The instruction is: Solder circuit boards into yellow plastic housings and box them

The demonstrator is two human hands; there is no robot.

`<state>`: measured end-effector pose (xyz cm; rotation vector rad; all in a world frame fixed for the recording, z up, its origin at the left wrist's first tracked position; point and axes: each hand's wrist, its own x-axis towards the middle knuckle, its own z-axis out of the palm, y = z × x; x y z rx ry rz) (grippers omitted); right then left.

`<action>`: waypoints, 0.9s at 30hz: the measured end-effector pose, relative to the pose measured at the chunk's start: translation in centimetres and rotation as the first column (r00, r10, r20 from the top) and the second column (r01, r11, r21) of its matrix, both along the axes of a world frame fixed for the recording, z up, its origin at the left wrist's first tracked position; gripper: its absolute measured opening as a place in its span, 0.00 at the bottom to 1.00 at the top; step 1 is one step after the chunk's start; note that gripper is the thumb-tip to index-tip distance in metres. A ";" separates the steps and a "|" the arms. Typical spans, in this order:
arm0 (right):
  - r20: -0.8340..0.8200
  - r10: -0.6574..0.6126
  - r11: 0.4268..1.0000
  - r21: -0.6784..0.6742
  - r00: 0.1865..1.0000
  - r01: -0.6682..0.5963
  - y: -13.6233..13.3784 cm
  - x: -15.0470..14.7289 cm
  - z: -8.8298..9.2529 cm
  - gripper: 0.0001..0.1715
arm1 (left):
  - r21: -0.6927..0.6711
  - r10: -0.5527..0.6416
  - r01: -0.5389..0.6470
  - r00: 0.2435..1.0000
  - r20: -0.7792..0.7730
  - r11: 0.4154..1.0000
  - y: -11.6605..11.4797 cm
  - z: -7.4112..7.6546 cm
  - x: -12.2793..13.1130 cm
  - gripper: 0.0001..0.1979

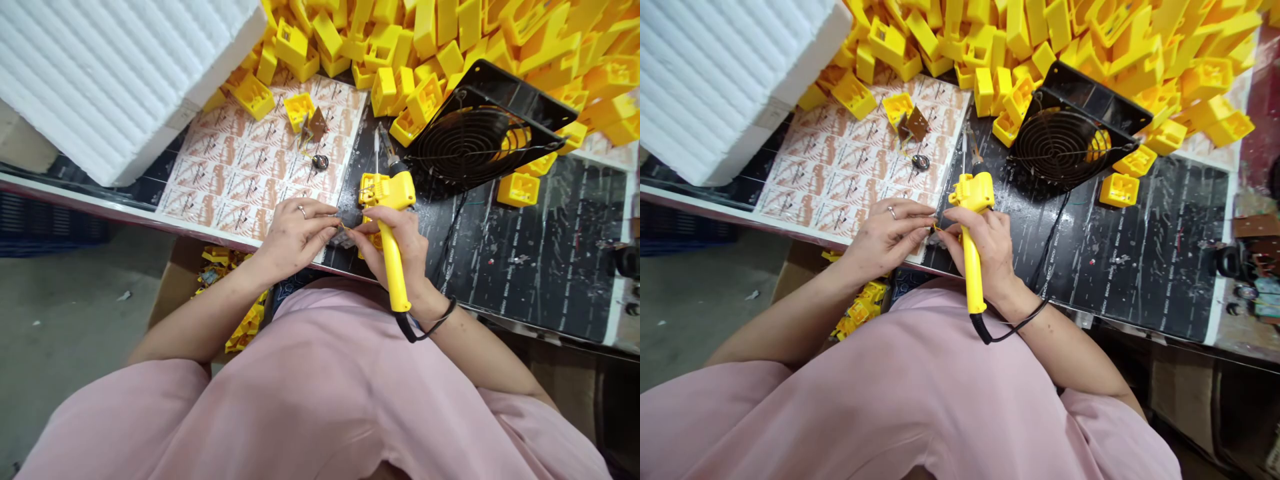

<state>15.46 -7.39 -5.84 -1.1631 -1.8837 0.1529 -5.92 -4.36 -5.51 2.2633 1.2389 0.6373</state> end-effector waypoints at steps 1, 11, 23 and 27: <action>-0.007 0.001 1.000 0.003 1.000 -0.001 0.0 -0.1 0.0 0.19 | 0.022 0.017 -0.018 0.999 0.027 1.000 -0.2 -0.1 0.3 0.17; 0.187 0.103 0.995 -0.001 0.977 -0.104 -0.2 3.7 0.7 0.19 | -0.224 0.072 -0.007 0.956 0.284 0.975 0.5 0.2 0.8 0.15; 0.284 0.120 0.987 0.071 0.951 -0.146 -0.5 5.3 -0.7 0.16 | -0.141 -0.281 0.259 0.944 -0.172 0.956 3.3 2.1 2.9 0.10; 0.149 0.104 0.993 0.047 0.983 -0.112 -1.4 6.2 1.2 0.13 | -0.193 -0.247 0.209 0.947 -0.203 0.959 3.3 2.3 2.9 0.08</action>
